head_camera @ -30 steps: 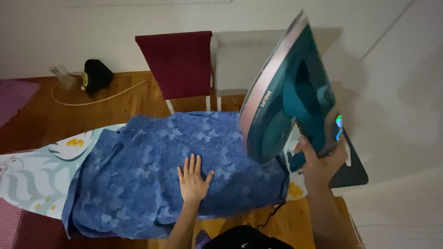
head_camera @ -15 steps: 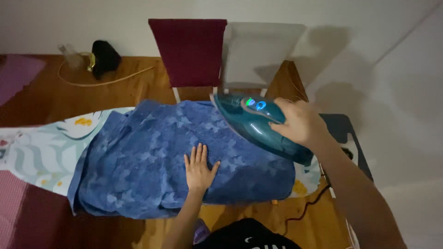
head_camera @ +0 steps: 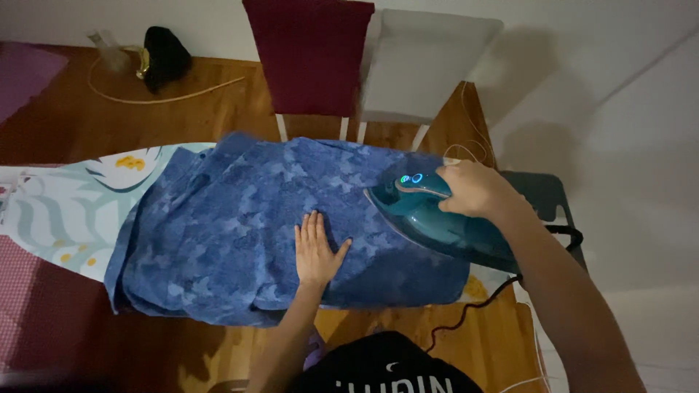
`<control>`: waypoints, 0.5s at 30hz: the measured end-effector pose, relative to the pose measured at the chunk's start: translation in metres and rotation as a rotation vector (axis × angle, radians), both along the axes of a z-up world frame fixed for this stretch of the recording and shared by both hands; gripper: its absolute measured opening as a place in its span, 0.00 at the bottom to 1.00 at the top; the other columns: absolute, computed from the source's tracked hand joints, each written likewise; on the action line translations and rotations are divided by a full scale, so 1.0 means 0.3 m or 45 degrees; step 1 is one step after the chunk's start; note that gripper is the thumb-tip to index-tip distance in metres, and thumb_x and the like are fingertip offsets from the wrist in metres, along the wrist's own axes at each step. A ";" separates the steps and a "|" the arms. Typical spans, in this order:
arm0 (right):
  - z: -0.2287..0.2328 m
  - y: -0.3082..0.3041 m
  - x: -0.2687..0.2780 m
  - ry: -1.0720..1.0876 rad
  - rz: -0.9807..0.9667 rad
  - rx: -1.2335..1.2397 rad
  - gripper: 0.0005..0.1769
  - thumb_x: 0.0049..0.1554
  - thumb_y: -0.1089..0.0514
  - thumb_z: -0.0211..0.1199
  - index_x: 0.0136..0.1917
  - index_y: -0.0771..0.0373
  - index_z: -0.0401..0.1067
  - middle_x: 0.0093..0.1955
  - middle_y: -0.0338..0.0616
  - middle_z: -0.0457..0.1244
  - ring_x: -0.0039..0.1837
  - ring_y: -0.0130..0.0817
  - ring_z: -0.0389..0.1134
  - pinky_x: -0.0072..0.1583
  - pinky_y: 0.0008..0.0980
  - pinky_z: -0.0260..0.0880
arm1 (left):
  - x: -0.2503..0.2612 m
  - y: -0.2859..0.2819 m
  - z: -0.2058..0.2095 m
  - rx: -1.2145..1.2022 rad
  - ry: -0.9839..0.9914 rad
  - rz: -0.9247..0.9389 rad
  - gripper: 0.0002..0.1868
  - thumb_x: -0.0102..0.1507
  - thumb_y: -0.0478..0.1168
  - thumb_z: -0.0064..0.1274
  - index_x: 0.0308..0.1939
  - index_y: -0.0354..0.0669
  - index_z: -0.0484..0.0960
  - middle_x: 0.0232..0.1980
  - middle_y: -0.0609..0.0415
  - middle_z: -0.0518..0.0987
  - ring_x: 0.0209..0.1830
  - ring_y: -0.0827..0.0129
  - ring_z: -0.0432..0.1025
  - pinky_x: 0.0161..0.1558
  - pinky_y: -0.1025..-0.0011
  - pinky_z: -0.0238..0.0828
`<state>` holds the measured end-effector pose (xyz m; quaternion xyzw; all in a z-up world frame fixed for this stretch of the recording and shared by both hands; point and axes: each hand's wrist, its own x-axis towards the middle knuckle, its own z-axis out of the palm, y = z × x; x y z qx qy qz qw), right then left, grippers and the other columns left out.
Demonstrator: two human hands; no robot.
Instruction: Ironing a blue patterned garment on an ironing board.
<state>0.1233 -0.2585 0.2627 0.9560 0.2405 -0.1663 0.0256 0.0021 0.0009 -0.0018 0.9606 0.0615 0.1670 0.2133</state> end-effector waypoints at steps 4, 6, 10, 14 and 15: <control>-0.005 -0.016 -0.009 0.045 -0.076 0.043 0.23 0.47 0.52 0.71 0.53 0.65 0.77 0.53 0.57 0.70 0.56 0.51 0.72 0.60 0.44 0.72 | 0.000 -0.001 0.006 -0.016 0.067 0.003 0.53 0.59 0.66 0.55 0.73 0.28 0.60 0.76 0.39 0.61 0.79 0.48 0.50 0.77 0.49 0.40; -0.038 -0.022 -0.001 -0.056 -0.216 -0.006 0.33 0.43 0.53 0.74 0.60 0.65 0.71 0.54 0.58 0.67 0.53 0.53 0.71 0.57 0.47 0.70 | -0.001 -0.002 -0.001 0.011 0.023 0.004 0.52 0.60 0.66 0.54 0.73 0.28 0.60 0.76 0.39 0.61 0.79 0.49 0.50 0.77 0.50 0.40; -0.010 -0.056 -0.007 0.031 -0.031 0.100 0.22 0.44 0.52 0.72 0.49 0.66 0.77 0.51 0.56 0.70 0.55 0.51 0.72 0.59 0.44 0.71 | -0.002 0.003 0.022 -0.002 0.066 0.008 0.52 0.60 0.67 0.54 0.73 0.29 0.60 0.77 0.40 0.61 0.80 0.50 0.50 0.77 0.50 0.40; -0.084 -0.144 0.006 -0.063 0.101 0.374 0.24 0.41 0.52 0.74 0.50 0.65 0.79 0.46 0.58 0.70 0.51 0.53 0.72 0.54 0.46 0.71 | -0.002 0.002 0.026 0.043 0.124 -0.001 0.52 0.61 0.68 0.51 0.74 0.29 0.58 0.77 0.40 0.60 0.80 0.50 0.49 0.77 0.50 0.38; -0.121 -0.180 0.019 -0.205 0.282 0.552 0.27 0.38 0.52 0.76 0.49 0.66 0.79 0.43 0.59 0.69 0.48 0.55 0.71 0.50 0.48 0.70 | -0.002 0.002 0.025 0.061 0.119 -0.001 0.52 0.61 0.68 0.51 0.74 0.29 0.58 0.77 0.40 0.60 0.80 0.50 0.49 0.77 0.50 0.38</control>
